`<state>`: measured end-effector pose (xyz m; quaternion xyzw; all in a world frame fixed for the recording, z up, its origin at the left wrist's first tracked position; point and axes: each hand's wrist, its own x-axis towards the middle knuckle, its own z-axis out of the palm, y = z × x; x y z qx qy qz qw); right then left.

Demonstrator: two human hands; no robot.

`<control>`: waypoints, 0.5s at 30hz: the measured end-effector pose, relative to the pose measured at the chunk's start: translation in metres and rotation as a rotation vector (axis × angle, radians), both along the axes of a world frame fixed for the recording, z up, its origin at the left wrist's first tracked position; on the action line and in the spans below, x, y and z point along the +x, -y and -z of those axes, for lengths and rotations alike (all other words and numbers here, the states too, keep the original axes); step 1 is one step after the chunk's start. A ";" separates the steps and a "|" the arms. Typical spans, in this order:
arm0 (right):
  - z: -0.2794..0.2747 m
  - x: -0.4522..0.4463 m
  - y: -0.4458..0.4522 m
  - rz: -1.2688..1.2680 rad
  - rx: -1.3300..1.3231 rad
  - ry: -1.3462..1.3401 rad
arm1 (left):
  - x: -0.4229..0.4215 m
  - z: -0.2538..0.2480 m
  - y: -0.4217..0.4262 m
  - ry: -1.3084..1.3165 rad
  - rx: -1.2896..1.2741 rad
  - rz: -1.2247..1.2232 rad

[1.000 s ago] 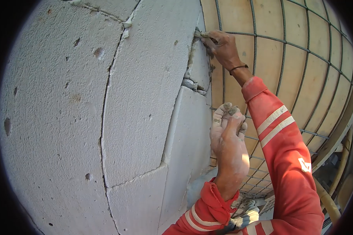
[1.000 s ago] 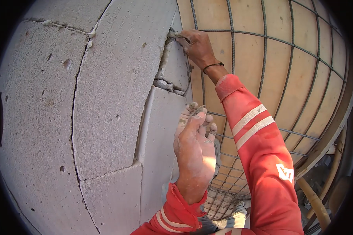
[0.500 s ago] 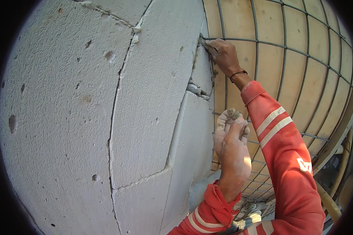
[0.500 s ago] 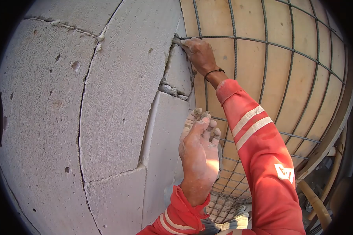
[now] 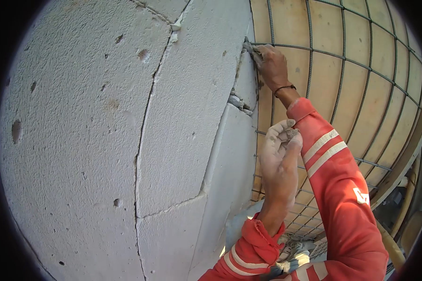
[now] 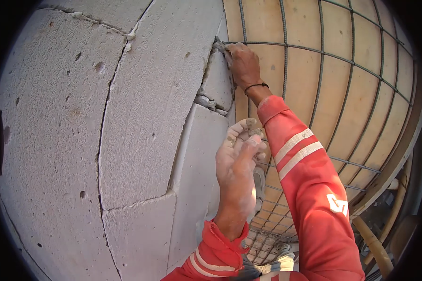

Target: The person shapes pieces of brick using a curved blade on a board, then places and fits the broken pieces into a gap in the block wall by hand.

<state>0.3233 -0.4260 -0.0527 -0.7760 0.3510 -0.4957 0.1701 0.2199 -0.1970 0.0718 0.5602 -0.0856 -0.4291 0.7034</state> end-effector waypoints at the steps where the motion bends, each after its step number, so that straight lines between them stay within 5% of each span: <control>1: -0.002 -0.002 -0.004 -0.013 0.037 0.025 | 0.002 -0.004 0.001 0.306 0.020 0.157; 2: -0.011 -0.001 -0.003 -0.028 0.060 0.063 | 0.004 -0.012 0.000 0.323 0.003 0.153; 4: -0.012 -0.002 0.000 -0.027 0.038 0.041 | 0.009 -0.010 -0.001 1.081 0.237 0.215; 9: -0.002 -0.012 -0.013 -0.020 -0.011 0.008 | 0.001 -0.013 0.002 0.652 0.074 0.167; 11: 0.008 -0.024 -0.051 0.013 0.267 0.237 | -0.004 -0.018 0.001 0.652 0.079 0.154; 15: 0.045 -0.019 -0.110 -0.062 0.708 0.185 | -0.011 -0.019 -0.003 0.586 0.061 0.157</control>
